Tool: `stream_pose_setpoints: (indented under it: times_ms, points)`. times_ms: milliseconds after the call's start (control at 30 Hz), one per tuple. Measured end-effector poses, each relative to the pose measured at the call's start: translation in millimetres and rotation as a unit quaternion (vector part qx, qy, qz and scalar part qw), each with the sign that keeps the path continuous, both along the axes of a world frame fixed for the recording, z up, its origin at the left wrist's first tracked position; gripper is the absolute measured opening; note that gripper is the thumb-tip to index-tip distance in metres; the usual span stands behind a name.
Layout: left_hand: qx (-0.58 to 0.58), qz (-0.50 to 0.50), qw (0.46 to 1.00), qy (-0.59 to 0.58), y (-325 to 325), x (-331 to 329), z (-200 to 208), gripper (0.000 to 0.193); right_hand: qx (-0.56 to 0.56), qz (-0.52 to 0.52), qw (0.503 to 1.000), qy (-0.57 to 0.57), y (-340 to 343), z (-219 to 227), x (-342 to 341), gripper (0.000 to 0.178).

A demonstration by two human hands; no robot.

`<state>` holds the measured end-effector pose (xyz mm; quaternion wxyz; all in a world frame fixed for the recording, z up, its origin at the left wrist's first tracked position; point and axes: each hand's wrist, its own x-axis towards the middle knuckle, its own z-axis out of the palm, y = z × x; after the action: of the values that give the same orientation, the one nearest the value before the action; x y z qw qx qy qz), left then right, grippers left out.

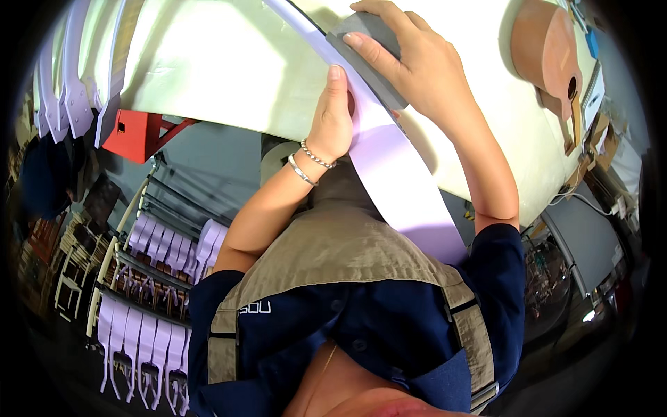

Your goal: The person sands the edges of light purple plastic guitar-shaped objects using a sanding block. They pick up the objects from a rack, smooth the surfaces, and place them on a table.

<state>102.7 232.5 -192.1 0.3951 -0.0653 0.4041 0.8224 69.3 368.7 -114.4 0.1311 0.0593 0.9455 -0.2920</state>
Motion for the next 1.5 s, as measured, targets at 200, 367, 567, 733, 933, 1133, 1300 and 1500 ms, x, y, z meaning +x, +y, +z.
stream_pose_setpoints:
  times_ms: [200,367,567,733,933,1133,1300,1500]
  points:
    - [-0.130,0.017,0.983,0.125,2,3,-16,0.068,-0.017,0.009,0.999,0.027,5,-8,4,0.044]
    - [-0.089,-0.004,0.995,0.044,1,2,-3,0.072,-0.031,-0.003,0.999,0.019,-20,-17,-58,0.046]
    - [-0.087,-0.018,0.994,0.065,2,4,-11,0.072,-0.030,-0.009,0.999,0.006,-29,-14,-70,0.043]
    - [-0.080,0.001,0.996,0.046,1,3,-5,0.069,-0.010,-0.003,1.000,0.009,-38,-18,-82,0.044]
    - [-0.081,-0.008,0.996,0.048,1,3,-7,0.070,-0.015,0.003,1.000,0.007,-39,-18,-97,0.047]
    - [-0.082,-0.006,0.996,0.047,1,1,-6,0.072,-0.023,-0.001,1.000,0.013,-36,-18,-87,0.045]
    - [-0.041,0.006,0.999,0.028,1,1,-5,0.069,-0.019,0.014,0.999,0.027,-23,-29,-59,0.045]
    - [-0.135,0.038,0.985,0.099,8,10,-23,0.068,-0.025,0.015,0.998,-0.047,15,3,22,0.041]
